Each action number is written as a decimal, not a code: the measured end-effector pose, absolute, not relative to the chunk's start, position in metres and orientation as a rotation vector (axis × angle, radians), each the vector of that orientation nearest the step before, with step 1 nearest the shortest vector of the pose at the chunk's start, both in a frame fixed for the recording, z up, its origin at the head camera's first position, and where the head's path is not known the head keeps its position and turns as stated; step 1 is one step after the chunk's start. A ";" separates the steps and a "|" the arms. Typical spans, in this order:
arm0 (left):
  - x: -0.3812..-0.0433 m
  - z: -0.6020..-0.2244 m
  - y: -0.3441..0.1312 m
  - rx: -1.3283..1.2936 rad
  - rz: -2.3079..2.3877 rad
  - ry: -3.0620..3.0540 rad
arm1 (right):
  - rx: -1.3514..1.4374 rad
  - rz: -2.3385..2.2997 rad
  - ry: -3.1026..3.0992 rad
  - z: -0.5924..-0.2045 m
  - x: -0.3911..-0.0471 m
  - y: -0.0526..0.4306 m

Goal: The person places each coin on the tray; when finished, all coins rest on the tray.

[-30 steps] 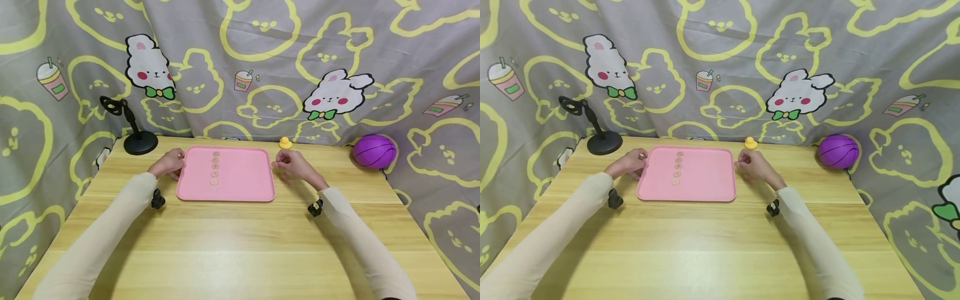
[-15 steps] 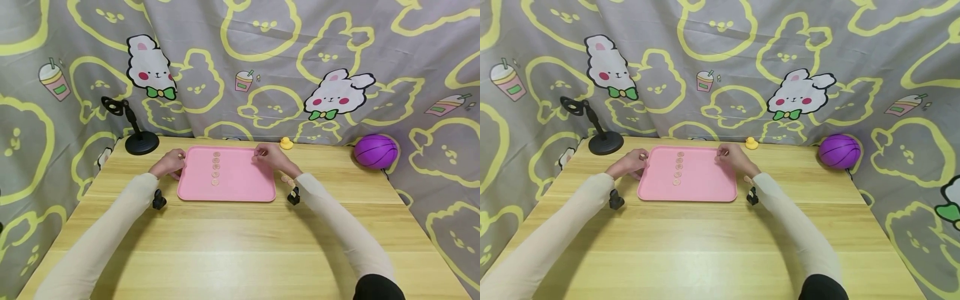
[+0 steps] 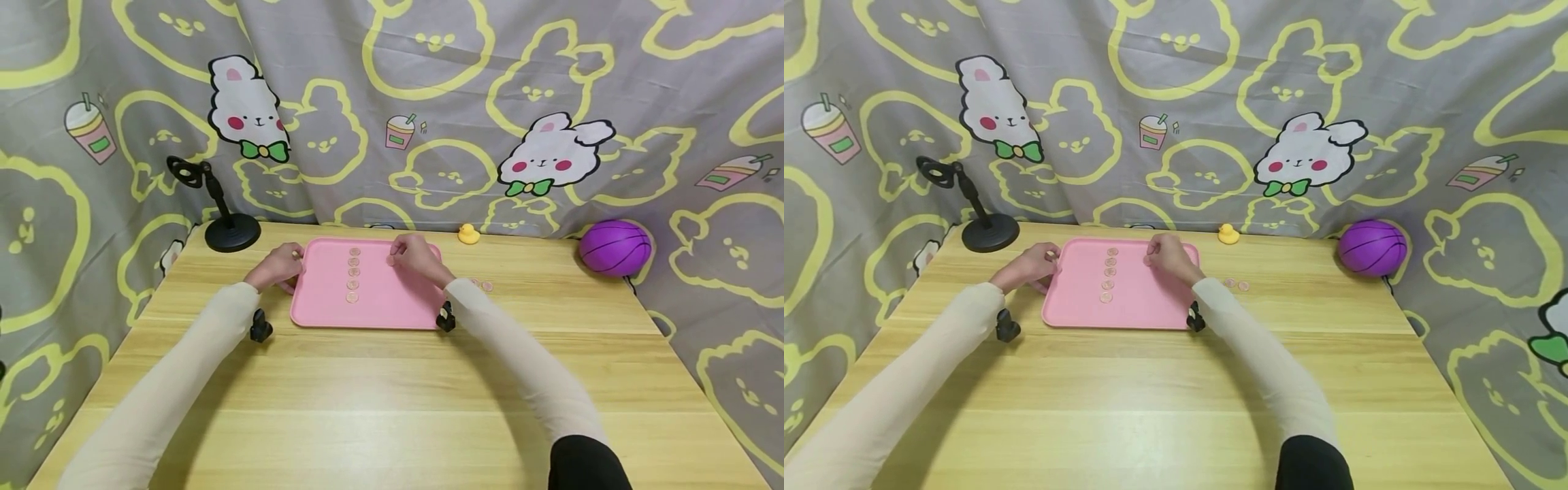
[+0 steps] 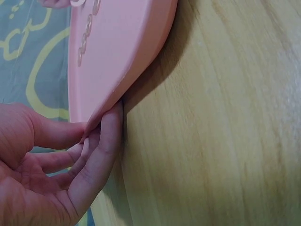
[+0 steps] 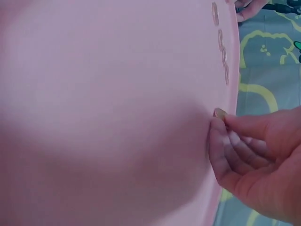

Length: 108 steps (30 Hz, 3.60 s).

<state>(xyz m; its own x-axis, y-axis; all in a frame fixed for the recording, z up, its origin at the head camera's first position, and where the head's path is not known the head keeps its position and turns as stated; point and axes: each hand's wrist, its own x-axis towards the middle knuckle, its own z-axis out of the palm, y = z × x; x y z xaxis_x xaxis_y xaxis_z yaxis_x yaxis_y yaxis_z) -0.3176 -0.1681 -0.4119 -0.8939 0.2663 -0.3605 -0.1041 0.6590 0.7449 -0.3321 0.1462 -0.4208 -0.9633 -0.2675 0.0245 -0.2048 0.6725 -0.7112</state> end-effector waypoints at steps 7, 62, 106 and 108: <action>-0.316 -0.409 -0.173 0.117 1.148 2.437 | -0.179 -1.153 2.802 -0.422 -0.339 0.125; -0.323 -0.409 -0.174 0.124 1.217 2.330 | -0.156 -1.515 2.453 -0.397 -0.351 0.135; -0.320 -0.409 -0.169 0.103 1.219 2.333 | -0.208 -1.194 2.841 -0.413 -0.278 0.323; -0.319 -0.409 -0.170 0.099 1.219 2.332 | -0.226 -1.168 2.840 -0.412 -0.278 0.325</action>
<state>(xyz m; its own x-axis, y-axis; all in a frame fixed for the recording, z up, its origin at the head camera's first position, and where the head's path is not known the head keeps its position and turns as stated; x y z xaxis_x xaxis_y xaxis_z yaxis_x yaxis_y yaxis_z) -0.3193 -0.1697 -0.4090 -0.8711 0.2878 -0.3979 -0.1625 0.5957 0.7866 -0.2780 0.3247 -0.4122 -0.9873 -0.1590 -0.0013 -0.1120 0.7016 -0.7037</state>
